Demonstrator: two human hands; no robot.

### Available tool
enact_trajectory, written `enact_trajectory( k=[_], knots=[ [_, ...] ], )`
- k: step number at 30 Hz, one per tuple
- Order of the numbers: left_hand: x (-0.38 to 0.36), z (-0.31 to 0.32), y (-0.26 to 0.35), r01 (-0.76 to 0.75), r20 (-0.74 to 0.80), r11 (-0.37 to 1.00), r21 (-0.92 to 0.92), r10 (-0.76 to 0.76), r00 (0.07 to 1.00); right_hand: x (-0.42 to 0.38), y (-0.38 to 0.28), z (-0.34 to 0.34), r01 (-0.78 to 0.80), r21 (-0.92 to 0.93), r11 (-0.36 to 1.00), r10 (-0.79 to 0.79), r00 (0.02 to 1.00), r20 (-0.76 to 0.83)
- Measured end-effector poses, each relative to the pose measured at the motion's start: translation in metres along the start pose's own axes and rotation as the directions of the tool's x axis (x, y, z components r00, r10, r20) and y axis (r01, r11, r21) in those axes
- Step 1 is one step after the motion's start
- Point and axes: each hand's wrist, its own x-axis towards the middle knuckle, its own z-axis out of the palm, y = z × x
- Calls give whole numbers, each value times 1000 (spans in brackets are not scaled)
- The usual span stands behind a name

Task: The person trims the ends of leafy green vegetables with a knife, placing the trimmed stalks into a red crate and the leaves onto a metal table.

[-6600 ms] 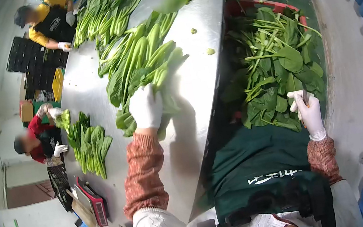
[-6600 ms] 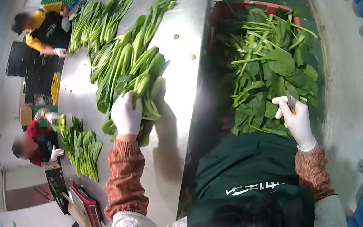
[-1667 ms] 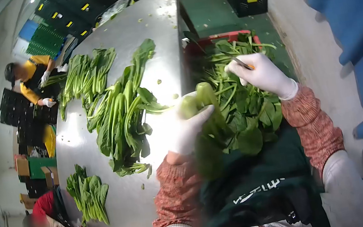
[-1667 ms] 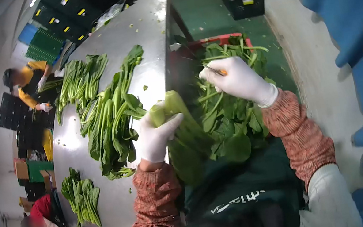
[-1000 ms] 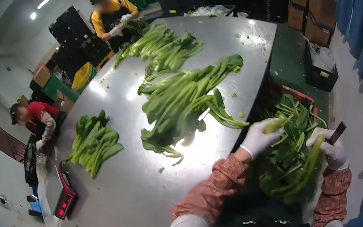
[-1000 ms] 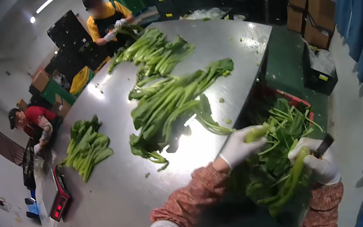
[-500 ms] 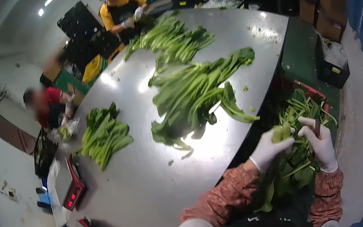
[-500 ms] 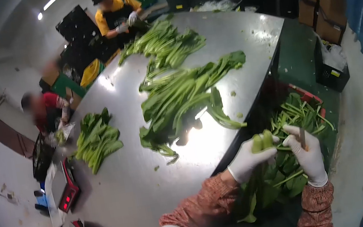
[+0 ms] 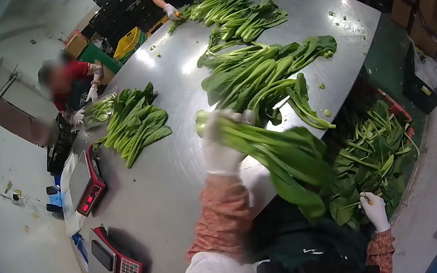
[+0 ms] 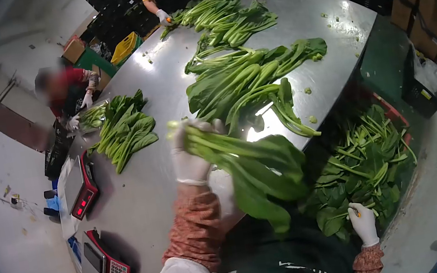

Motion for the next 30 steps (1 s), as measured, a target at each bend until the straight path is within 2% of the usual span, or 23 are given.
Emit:
enact_trajectory(
  k=[1, 3, 5, 7, 9, 10, 11, 12, 13, 14, 15, 16, 17, 18, 19, 21, 23, 24, 25, 26, 27, 29, 30],
  knots=[
    [-2, -7, 24, -72, -55, 991, -113, 66, 996, 0, 6, -2, -13, 31, 999, 13, 1000, -3],
    [-11, -20, 66, -253, -308, 967, -5, 240, 921, 2, 14, 0, -26, 106, 994, 27, 1000, -8],
    [-13, -80, 118, -349, -412, 937, -26, 308, 857, 6, 10, 3, 11, 13, 1000, -10, 1000, -27],
    [-31, -123, 156, -389, -449, 921, 7, 350, 822, 13, 25, 9, 93, -12, 996, -93, 995, -35],
    [-44, -143, 186, -496, -597, 868, -31, 382, 706, 17, 16, 12, 98, -71, 993, -98, 995, -8],
    [-46, -154, 203, -521, -639, 854, 8, 405, 654, 20, 17, 15, 122, -76, 990, -122, 992, -5],
    [-47, -166, 224, -505, -630, 863, 36, 412, 659, 22, 17, 19, 144, -76, 987, -145, 989, -7],
    [-45, -163, 242, -524, -666, 850, 50, 420, 617, 22, 12, 21, 126, -47, 991, -126, 992, 3],
    [-37, -196, 288, -521, -616, 853, 24, 423, 664, 21, 3, 22, 105, -19, 994, -105, 994, 9],
    [-24, -219, 329, -544, -572, 833, 100, 496, 653, 20, -3, 23, 87, 11, 996, -87, 996, 15],
    [-10, -195, 345, -534, -625, 831, 158, 503, 597, 19, -3, 22, 93, -11, 996, -93, 996, 16],
    [-5, -138, 331, -528, -588, 819, 225, 546, 597, 20, -2, 21, 100, -29, 995, -99, 995, 20],
    [9, -149, 358, -532, -661, 809, 248, 544, 518, 20, -1, 22, 105, -43, 994, -104, 994, 28],
    [15, -145, 349, -357, -537, 837, 415, 543, 646, 19, -5, 22, 65, 2, 998, -65, 997, 41],
    [22, -138, 339, -218, -396, 768, 602, 524, 754, 21, -1, 23, 88, -13, 996, -87, 995, 52],
    [60, -126, 294, -142, -691, 857, 495, 487, 533, 20, 8, 27, 236, -126, 963, -241, 970, -20],
    [56, -106, 212, -74, -395, 601, 796, 607, 690, 11, -12, 32, -22, 2, 1000, 22, 1000, 20],
    [60, -113, 183, -100, -205, 377, 921, 685, 699, 6, -18, 30, 106, -181, 978, -111, 994, -18],
    [65, -118, 154, -186, 41, 130, 974, 708, 705, 6, 7, 36, 94, -259, 961, -110, 993, -50],
    [62, -112, 122, -247, 303, -178, 952, 639, 707, 2, 13, 36, 79, -314, 946, -99, 994, -49],
    [58, -96, 93, -310, 539, -469, 827, 505, 674, 2, 15, 35, 77, -366, 927, -100, 994, -43],
    [53, -46, 52, -451, 722, -700, 554, 134, 679, 3, 31, 34, 28, -294, 955, -40, 999, -35],
    [65, -37, 42, -528, 751, -722, 447, -17, 660, 1, 31, 32, -35, -202, 979, 30, 999, -27]
  ],
)
